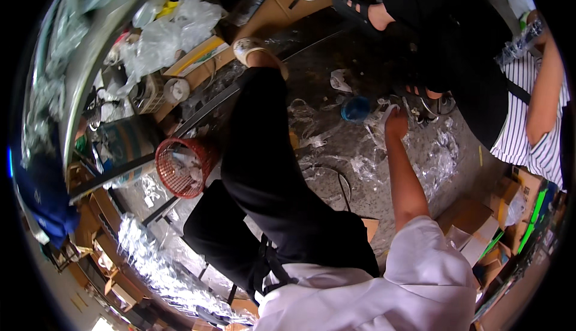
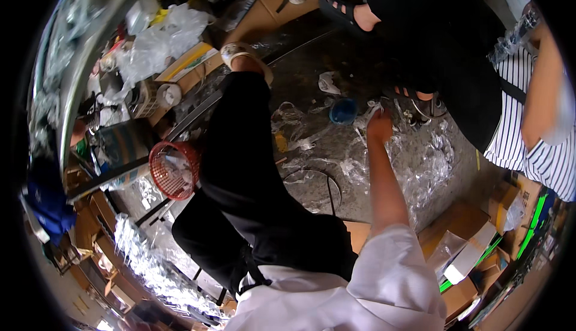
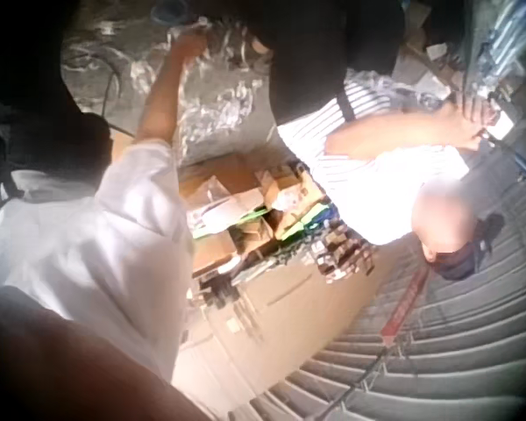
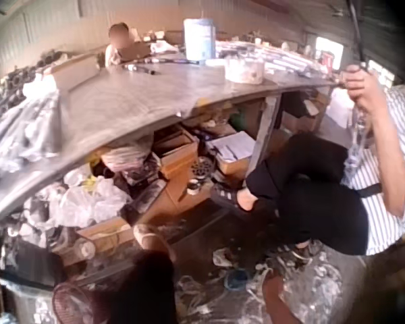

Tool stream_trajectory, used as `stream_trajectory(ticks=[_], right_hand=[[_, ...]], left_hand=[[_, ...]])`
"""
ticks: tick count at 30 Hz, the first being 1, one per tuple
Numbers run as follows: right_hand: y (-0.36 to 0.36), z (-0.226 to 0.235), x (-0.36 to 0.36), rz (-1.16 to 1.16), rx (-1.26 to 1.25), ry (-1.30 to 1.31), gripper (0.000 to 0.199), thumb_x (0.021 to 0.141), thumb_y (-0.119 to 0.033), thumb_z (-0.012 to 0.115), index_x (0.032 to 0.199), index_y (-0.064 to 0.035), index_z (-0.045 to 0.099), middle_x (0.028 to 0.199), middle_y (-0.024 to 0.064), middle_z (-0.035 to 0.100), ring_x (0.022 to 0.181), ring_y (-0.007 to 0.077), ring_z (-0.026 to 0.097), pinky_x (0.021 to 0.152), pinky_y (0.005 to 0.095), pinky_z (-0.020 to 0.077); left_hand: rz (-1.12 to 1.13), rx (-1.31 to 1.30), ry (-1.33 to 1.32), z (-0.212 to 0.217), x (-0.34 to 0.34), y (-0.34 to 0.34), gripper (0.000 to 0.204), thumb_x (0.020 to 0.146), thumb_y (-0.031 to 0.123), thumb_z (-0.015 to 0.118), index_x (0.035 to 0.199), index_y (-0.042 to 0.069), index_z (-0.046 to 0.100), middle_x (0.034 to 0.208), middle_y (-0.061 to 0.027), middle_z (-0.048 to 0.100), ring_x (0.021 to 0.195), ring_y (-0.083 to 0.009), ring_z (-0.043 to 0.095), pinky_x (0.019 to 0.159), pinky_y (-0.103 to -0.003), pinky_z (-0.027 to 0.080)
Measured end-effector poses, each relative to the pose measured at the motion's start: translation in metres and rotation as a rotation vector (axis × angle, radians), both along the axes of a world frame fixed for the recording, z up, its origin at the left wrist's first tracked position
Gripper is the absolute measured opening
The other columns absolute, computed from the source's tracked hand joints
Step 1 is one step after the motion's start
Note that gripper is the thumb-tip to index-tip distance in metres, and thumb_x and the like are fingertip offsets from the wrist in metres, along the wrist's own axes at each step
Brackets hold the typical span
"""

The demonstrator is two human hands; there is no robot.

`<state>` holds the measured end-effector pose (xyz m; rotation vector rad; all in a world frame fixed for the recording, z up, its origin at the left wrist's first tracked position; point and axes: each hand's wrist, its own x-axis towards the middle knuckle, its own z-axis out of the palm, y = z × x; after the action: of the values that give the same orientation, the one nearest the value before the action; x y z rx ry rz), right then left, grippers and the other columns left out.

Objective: The person cleans the handle of a fishing rod using a white cloth, wiping the grip and metal fittings. The person then picks up another fishing rod from a pile of wrapped rods and repeats the cleaning process on its handle.

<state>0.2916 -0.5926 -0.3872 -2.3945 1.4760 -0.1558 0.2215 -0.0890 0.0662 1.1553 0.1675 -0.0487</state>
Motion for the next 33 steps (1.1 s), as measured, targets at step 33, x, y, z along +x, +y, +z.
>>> stream_trajectory(ticks=[33], right_hand=[[0.004,-0.111,0.073,0.408,0.134,0.117,0.037,0.083,-0.038,0.051,0.076,-0.0038,0.063,0.078,0.0204,0.063,0.075,0.0391,0.061,0.068,0.0480,0.0484]], left_hand=[[0.141,0.112,0.265,-0.055,0.058,-0.014,0.044,0.083,0.022,0.063,0.113,0.002,0.039,0.090,-0.0112,0.051,0.044,-0.0137,0.047,0.031,-0.024,0.038]])
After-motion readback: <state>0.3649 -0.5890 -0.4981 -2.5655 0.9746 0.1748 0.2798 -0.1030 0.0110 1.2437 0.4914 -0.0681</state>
